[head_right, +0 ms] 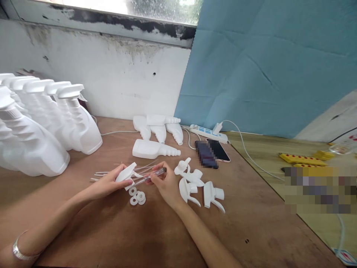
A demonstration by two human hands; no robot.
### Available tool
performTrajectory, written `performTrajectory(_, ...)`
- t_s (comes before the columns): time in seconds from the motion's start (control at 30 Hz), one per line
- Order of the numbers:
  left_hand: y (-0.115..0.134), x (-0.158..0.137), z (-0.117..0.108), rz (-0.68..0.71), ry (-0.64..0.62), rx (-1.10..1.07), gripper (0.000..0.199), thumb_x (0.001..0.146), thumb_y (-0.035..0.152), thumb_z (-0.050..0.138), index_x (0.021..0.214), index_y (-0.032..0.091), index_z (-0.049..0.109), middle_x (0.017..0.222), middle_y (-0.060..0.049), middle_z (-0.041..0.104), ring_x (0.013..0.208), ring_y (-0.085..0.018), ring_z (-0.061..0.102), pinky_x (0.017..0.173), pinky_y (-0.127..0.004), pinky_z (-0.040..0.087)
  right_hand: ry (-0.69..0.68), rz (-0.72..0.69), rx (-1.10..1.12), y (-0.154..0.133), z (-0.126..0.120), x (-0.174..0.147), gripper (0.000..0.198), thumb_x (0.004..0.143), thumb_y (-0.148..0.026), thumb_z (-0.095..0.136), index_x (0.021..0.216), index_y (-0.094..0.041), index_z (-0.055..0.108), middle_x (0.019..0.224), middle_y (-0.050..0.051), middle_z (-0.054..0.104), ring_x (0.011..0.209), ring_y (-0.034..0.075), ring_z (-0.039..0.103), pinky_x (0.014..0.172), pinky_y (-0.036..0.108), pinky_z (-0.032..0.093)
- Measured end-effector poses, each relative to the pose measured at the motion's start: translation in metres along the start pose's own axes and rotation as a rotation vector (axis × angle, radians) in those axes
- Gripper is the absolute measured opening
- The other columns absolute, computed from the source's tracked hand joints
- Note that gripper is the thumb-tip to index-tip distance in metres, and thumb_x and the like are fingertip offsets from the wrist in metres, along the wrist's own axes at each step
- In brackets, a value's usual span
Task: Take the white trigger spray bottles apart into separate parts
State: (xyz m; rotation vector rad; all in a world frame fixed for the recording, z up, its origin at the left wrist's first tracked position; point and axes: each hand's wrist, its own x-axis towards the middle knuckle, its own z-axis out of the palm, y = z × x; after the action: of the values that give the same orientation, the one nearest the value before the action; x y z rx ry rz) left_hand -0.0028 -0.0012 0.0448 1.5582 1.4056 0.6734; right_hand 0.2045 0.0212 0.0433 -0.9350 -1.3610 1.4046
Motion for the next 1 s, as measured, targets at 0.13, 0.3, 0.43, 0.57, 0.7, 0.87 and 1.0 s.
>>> performTrajectory(0.13,0.0,0.002,0.0,0.03,0.096,0.012,0.037,0.068,0.05,0.059,0.085,0.02,0.046,0.076,0.0,0.056,0.072,-0.02,0.049,0.062,-0.025,0.032,0.195,0.008,-0.004,0.006,-0.003,0.004,0.024,0.069,-0.035,0.063,0.079,-0.021,0.046,0.053,-0.005,0.057,0.044,0.013,0.056,0.042,0.025,0.048)
performTrajectory(0.3,0.002,0.008,-0.001,0.038,0.313,-0.279,0.035,0.069,0.048,0.058,0.08,0.019,0.043,0.067,0.003,0.05,0.059,-0.012,0.045,0.053,-0.021,0.032,0.294,-0.026,-0.126,0.017,-0.013,0.015,0.034,0.08,-0.046,0.046,0.058,-0.021,0.04,0.045,-0.006,0.043,0.038,0.01,0.039,0.037,0.023,0.031)
performTrajectory(0.43,0.005,0.01,-0.001,-0.08,0.244,-0.505,0.035,0.07,0.05,0.055,0.078,0.02,0.037,0.051,0.009,0.037,0.038,-0.005,0.027,0.038,-0.018,0.018,0.235,-0.062,-0.214,0.026,-0.018,0.022,0.038,0.081,-0.045,0.043,0.052,-0.021,0.038,0.061,0.001,0.057,0.066,0.016,0.055,0.062,0.028,0.042)
performTrajectory(0.57,-0.001,0.011,0.0,-0.113,-0.061,-0.629,0.034,0.073,0.049,0.054,0.077,0.02,0.035,0.051,0.009,0.038,0.033,-0.002,0.026,0.035,-0.017,0.012,0.208,-0.088,-0.338,0.035,-0.017,0.029,0.036,0.081,-0.043,0.043,0.053,-0.021,0.043,0.07,0.002,0.057,0.086,0.021,0.052,0.074,0.031,0.038)
performTrajectory(0.7,-0.007,0.012,0.003,-0.098,-0.122,-0.637,0.032,0.076,0.048,0.052,0.077,0.02,0.036,0.053,0.008,0.04,0.033,-0.003,0.031,0.034,-0.017,0.016,0.193,-0.12,-0.418,0.041,-0.014,0.037,0.034,0.083,-0.041,0.041,0.054,-0.022,0.043,0.061,-0.001,0.048,0.074,0.02,0.049,0.074,0.031,0.035)
performTrajectory(0.87,-0.007,0.013,0.003,-0.12,-0.099,-0.638,0.033,0.074,0.048,0.053,0.08,0.02,0.037,0.053,0.008,0.042,0.033,-0.004,0.035,0.033,-0.016,0.021,0.155,-0.108,-0.421,0.044,-0.011,0.037,0.038,0.083,-0.044,0.039,0.053,-0.021,0.043,0.062,0.0,0.053,0.081,0.021,0.053,0.078,0.031,0.035)
performTrajectory(1.0,-0.007,0.015,0.003,-0.152,-0.045,-0.655,0.035,0.072,0.05,0.053,0.079,0.02,0.038,0.052,0.008,0.042,0.033,-0.004,0.035,0.033,-0.016,0.022,0.134,-0.057,-0.354,0.039,-0.007,0.028,0.039,0.083,-0.044,0.04,0.053,-0.02,0.044,0.077,0.004,0.065,0.095,0.024,0.055,0.079,0.032,0.035)
